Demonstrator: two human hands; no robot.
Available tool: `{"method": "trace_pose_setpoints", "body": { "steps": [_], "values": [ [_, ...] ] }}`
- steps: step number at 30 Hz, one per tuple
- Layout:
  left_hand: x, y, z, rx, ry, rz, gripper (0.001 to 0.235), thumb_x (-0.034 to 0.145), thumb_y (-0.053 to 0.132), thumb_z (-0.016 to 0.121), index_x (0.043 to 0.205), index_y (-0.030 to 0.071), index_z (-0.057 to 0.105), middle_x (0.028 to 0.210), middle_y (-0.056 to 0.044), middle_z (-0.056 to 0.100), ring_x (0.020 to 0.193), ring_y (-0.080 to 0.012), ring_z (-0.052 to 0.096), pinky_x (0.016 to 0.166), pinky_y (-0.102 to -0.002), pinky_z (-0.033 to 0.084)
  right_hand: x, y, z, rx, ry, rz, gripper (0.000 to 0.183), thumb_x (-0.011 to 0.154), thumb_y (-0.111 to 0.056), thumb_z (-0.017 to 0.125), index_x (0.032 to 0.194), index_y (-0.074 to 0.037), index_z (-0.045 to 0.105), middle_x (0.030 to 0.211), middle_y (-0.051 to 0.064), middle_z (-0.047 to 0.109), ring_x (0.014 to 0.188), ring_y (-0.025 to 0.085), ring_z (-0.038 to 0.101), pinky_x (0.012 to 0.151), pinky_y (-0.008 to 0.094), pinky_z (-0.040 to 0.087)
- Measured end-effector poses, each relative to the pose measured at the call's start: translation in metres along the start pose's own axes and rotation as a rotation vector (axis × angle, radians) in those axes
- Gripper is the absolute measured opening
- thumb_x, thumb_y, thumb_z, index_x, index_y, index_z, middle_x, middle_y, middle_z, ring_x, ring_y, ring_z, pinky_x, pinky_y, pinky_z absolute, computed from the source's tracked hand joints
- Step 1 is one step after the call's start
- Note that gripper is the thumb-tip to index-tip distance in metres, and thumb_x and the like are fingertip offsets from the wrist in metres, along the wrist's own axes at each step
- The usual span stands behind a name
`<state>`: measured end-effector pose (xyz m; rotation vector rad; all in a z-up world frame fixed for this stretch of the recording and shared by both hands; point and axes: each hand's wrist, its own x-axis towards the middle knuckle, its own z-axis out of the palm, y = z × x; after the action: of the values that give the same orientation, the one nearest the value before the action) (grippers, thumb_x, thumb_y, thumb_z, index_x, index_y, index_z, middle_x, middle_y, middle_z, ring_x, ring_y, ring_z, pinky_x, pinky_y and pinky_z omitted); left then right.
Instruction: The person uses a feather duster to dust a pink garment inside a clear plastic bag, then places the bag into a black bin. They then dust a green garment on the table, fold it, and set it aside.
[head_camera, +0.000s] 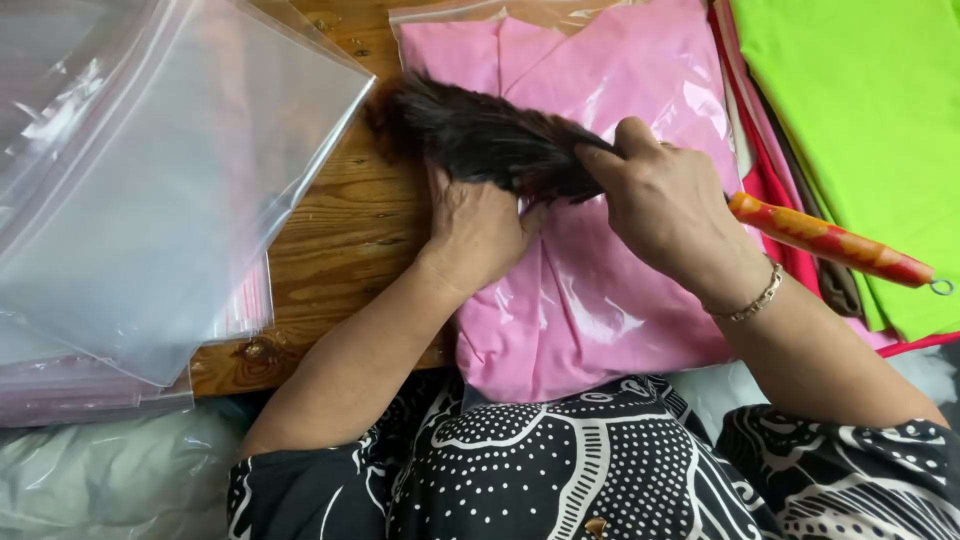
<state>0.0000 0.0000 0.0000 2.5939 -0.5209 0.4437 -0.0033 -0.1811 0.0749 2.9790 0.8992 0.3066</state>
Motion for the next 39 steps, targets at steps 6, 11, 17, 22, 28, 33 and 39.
{"method": "trace_pose_setpoints", "body": {
  "steps": [6, 11, 17, 22, 28, 33, 39],
  "values": [
    [0.002, -0.001, -0.005, 0.123, -0.045, -0.071, 0.071, 0.092, 0.057, 0.027, 0.126, -0.002, 0.048, 0.139, -0.032, 0.035, 0.135, -0.0497, 0.011, 0.102, -0.073, -0.001, 0.011, 0.015, 0.006, 0.008, -0.015, 0.094, 0.027, 0.085, 0.001, 0.052, 0.105, -0.006, 0.067, 0.076, 0.010, 0.049, 0.038, 0.031, 0.049, 0.033, 0.042, 0.044],
    [0.005, 0.001, -0.013, 0.205, -0.165, -0.229, 0.100, 0.091, 0.073, 0.029, 0.149, -0.006, 0.009, 0.152, -0.022, -0.006, 0.137, -0.0461, -0.013, 0.104, -0.072, -0.006, 0.004, 0.019, 0.005, 0.093, -0.121, 0.189, 0.020, 0.094, -0.007, 0.049, 0.103, -0.008, 0.067, 0.077, 0.010, 0.050, 0.042, 0.031, 0.050, 0.035, 0.043, 0.044],
    [0.009, -0.005, -0.006, 0.230, -0.203, -0.252, 0.113, 0.086, 0.079, 0.044, 0.149, -0.007, 0.006, 0.150, -0.023, -0.015, 0.137, -0.0451, -0.016, 0.104, -0.072, -0.007, -0.022, 0.027, -0.006, 0.161, -0.085, 0.240, 0.023, 0.091, -0.007, 0.052, 0.108, -0.007, 0.067, 0.081, 0.013, 0.053, 0.051, 0.035, 0.055, 0.043, 0.046, 0.047],
    [0.012, -0.020, -0.009, 0.081, -0.235, -0.316, 0.107, 0.088, 0.075, 0.047, 0.147, -0.006, 0.008, 0.150, -0.027, -0.012, 0.141, -0.0490, 0.003, 0.105, -0.071, 0.011, -0.051, 0.042, 0.005, 0.202, -0.110, 0.349, 0.031, 0.091, -0.010, 0.052, 0.116, -0.016, 0.070, 0.085, 0.009, 0.057, 0.060, 0.032, 0.059, 0.055, 0.044, 0.049],
    [0.017, -0.048, -0.007, 0.022, -0.038, -0.375, 0.092, 0.081, 0.068, 0.061, 0.127, -0.007, 0.035, 0.115, -0.025, 0.051, 0.099, -0.0366, 0.056, 0.078, -0.044, 0.050, -0.086, 0.032, -0.003, 0.091, -0.034, 0.417, 0.020, 0.094, -0.016, 0.055, 0.110, -0.014, 0.067, 0.083, 0.012, 0.052, 0.065, 0.036, 0.058, 0.055, 0.047, 0.046],
    [0.020, -0.048, -0.008, -0.094, -0.194, -0.513, 0.072, 0.078, 0.074, 0.052, 0.094, 0.005, 0.042, 0.086, -0.016, 0.063, 0.075, -0.0371, 0.064, 0.057, -0.048, 0.053, -0.103, 0.060, 0.015, 0.026, -0.015, 0.564, 0.026, 0.090, -0.016, 0.056, 0.110, -0.014, 0.071, 0.087, 0.016, 0.053, 0.075, 0.040, 0.058, 0.064, 0.050, 0.047],
    [0.025, -0.041, -0.033, -0.260, -0.386, -0.627, 0.101, 0.060, 0.074, 0.072, 0.116, -0.005, 0.044, 0.114, -0.019, 0.055, 0.102, -0.0307, 0.058, 0.084, -0.036, 0.051, -0.121, 0.043, -0.012, -0.177, -0.118, 0.649, 0.023, 0.098, -0.023, 0.052, 0.113, -0.019, 0.070, 0.090, 0.012, 0.054, 0.066, 0.037, 0.062, 0.055, 0.047, 0.050]
  ]
}}
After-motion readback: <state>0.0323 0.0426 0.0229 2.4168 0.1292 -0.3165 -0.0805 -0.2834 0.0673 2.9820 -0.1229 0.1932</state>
